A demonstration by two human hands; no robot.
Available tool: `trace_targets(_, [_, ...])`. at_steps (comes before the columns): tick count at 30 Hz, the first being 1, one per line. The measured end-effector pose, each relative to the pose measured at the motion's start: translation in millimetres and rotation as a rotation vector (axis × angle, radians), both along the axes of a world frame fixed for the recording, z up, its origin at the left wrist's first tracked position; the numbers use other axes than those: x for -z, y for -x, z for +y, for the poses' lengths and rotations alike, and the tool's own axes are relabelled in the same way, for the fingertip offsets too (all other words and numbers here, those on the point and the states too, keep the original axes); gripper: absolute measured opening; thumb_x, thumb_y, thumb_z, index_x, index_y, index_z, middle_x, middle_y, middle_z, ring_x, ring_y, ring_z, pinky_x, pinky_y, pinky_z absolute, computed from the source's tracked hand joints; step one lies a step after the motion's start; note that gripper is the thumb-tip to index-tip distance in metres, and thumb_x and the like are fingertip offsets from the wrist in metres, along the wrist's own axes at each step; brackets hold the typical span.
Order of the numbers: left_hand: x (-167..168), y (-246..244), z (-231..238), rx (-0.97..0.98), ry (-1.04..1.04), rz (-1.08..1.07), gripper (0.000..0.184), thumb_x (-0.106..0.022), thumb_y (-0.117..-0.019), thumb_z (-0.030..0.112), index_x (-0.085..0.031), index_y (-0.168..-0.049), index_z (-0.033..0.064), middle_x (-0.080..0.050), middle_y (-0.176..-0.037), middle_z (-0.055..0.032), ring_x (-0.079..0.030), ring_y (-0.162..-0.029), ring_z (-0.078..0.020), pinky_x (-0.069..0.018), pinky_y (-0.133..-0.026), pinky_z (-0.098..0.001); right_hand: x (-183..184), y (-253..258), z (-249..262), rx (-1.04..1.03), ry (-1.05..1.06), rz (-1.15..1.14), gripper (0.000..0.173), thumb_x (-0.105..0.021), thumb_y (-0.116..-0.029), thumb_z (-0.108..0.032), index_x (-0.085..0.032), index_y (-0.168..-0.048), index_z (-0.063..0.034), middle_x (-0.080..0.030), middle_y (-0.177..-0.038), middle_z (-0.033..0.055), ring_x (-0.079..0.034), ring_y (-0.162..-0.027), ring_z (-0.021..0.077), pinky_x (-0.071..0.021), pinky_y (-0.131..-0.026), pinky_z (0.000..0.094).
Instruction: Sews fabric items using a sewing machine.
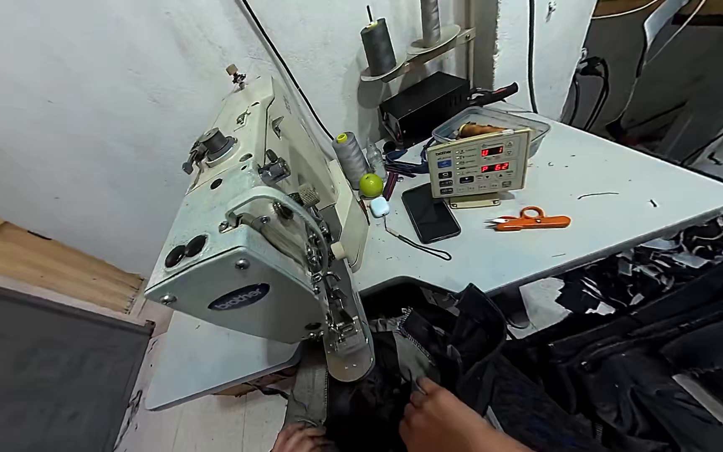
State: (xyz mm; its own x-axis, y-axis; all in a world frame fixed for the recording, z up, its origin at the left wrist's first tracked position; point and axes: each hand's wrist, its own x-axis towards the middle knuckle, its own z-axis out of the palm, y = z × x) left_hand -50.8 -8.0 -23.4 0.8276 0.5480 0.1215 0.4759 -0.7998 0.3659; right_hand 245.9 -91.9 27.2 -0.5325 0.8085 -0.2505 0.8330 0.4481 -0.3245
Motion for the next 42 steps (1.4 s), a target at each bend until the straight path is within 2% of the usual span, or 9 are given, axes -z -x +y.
trace_targets(3, [-9,-2,9,-0.036,0.067,-0.020,0.021,-0.065,-0.0991,0.020,-0.079,-0.105,0.0052,-0.077,-0.109,-0.0095,-0.071,-0.112,-0.0294,-0.0505,-0.102,-0.0526,37,-25,4,0.106,-0.246,0.356,0.015,-0.059,-0.0998,-0.007,-0.073,-0.097,-0.0012,-0.073,-0.085,0.0179,-0.073,-0.087,0.0365,-0.0512,-0.099,0.0562])
trace_targets(6, [-13,-11,10,-0.126,0.009,-0.131,0.019,-0.061,-0.0985,0.011,-0.077,-0.101,0.0022,-0.077,-0.106,-0.0110,-0.071,-0.111,-0.0284,-0.0490,-0.106,-0.0511,32,-47,18,0.191,-0.328,0.582,0.027,-0.057,-0.1041,-0.026,-0.072,-0.097,-0.0039,-0.071,-0.083,0.0139,-0.072,-0.080,0.0328,-0.0570,-0.078,0.0547])
trace_targets(9, [-40,-29,0,-0.210,-0.094,-0.413,0.036,-0.052,-0.1051,0.030,-0.073,-0.092,0.0035,-0.072,-0.088,-0.0088,-0.071,-0.090,-0.0131,-0.0568,-0.086,-0.0268,14,-52,16,0.148,-0.303,0.493,0.049,-0.051,-0.1040,-0.048,-0.070,-0.114,-0.0037,-0.071,-0.108,0.0186,-0.069,-0.105,0.0389,-0.0534,-0.091,0.0604])
trace_targets(12, [-100,-39,-16,-0.302,-0.134,-0.528,0.044,-0.045,-0.1077,0.041,-0.065,-0.089,0.0066,-0.063,-0.076,-0.0037,-0.061,-0.074,-0.0013,-0.0506,-0.069,-0.0148,-11,-59,3,-0.045,-0.238,0.611,0.062,-0.036,-0.1054,-0.059,-0.067,-0.128,-0.0098,-0.074,-0.115,0.0108,-0.069,-0.113,0.0284,-0.0502,-0.103,0.0541])
trace_targets(15, [-122,-36,-17,-0.385,-0.123,-0.502,0.046,-0.045,-0.1078,0.040,-0.066,-0.087,0.0054,-0.061,-0.071,-0.0028,-0.057,-0.066,-0.0011,-0.0467,-0.061,-0.0163,-21,-65,-2,-0.020,-0.383,0.703,0.041,-0.046,-0.1070,-0.044,-0.070,-0.106,-0.0099,-0.074,-0.089,0.0047,-0.073,-0.092,0.0145,-0.0551,-0.098,0.0358])
trace_targets(18, [-96,-36,3,-0.445,0.070,-0.446,0.043,-0.047,-0.1062,0.038,-0.068,-0.085,0.0073,-0.061,-0.068,0.0008,-0.057,-0.062,-0.0017,-0.0478,-0.058,-0.0200,-6,-61,11,0.277,-0.250,0.867,0.040,-0.050,-0.1062,-0.043,-0.067,-0.093,-0.0093,-0.063,-0.072,-0.0005,-0.058,-0.066,0.0002,-0.0474,-0.061,0.0194])
trace_targets(24, [-51,-41,50,-0.665,0.570,-0.327,0.035,-0.049,-0.1030,0.032,-0.070,-0.088,0.0072,-0.063,-0.077,-0.0014,-0.061,-0.079,-0.0117,-0.0488,-0.077,-0.0380,21,-55,70,0.562,0.066,0.888,0.030,-0.057,-0.0997,-0.041,-0.068,-0.082,-0.0189,-0.059,-0.070,-0.0126,-0.055,-0.065,-0.0037,-0.0458,-0.061,0.0203])
trace_targets(32, [-50,-47,68,-0.627,0.422,-0.390,0.036,-0.050,-0.1023,0.032,-0.070,-0.086,0.0063,-0.061,-0.071,0.0018,-0.059,-0.069,-0.0058,-0.0474,-0.067,-0.0294,30,-59,87,0.446,-0.249,0.865,0.039,-0.053,-0.1032,-0.045,-0.073,-0.089,-0.0139,-0.067,-0.076,-0.0105,-0.060,-0.073,-0.0101,-0.0494,-0.067,0.0146])
trace_targets(42, [-46,-49,75,-0.573,0.365,-0.443,0.035,-0.051,-0.1012,0.034,-0.071,-0.084,0.0102,-0.061,-0.070,0.0068,-0.059,-0.068,0.0025,-0.0471,-0.065,-0.0203,31,-55,78,0.489,-0.319,0.853,0.042,-0.051,-0.1048,-0.047,-0.071,-0.089,-0.0131,-0.068,-0.076,-0.0079,-0.061,-0.076,-0.0115,-0.0493,-0.067,0.0121])
